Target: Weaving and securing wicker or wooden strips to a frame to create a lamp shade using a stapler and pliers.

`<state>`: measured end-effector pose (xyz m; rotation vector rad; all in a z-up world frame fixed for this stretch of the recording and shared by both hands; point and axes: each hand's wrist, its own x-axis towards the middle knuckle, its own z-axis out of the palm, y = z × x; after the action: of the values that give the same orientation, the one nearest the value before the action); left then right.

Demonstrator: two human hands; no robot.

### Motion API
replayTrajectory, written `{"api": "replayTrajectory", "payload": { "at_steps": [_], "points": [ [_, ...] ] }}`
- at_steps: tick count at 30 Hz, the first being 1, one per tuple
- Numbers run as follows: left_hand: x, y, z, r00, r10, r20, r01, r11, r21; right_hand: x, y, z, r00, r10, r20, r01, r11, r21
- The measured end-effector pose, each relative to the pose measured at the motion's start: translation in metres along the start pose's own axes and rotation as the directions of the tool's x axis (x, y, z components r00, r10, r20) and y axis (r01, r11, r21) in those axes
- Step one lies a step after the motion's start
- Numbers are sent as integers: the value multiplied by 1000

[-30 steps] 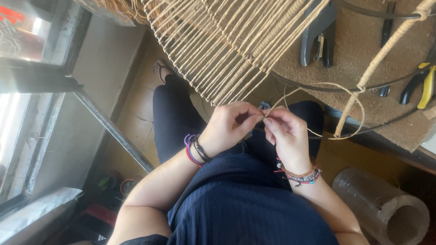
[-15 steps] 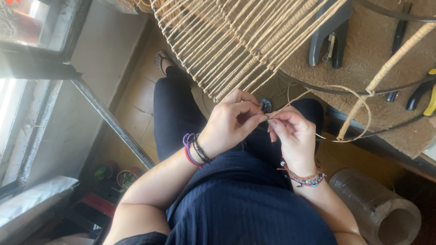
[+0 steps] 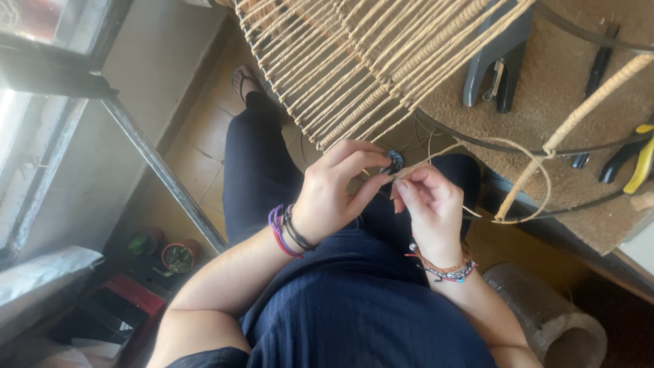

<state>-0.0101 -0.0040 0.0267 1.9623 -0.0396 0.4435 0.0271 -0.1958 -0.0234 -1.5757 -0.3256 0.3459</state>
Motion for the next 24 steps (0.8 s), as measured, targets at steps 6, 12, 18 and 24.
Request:
{"api": "replayTrajectory", "payload": {
  "at_steps": [6, 12, 18, 24],
  "points": [
    [5, 3, -1, 915, 400, -53, -377, 895, 241, 6, 7, -3, 998, 33, 62, -40, 993, 114],
    [14, 2, -1, 875, 481, -60, -455, 857, 244, 12, 2, -8, 996, 33, 85, -38, 998, 50],
    [15, 2, -2, 842, 535, -63, -505, 825, 253, 9, 4, -8, 998, 30, 60, -34, 997, 67],
    [13, -3, 0, 801, 581, -144, -548, 808, 214, 7, 6, -4, 999, 1, 45, -5, 997, 77]
  ]
}}
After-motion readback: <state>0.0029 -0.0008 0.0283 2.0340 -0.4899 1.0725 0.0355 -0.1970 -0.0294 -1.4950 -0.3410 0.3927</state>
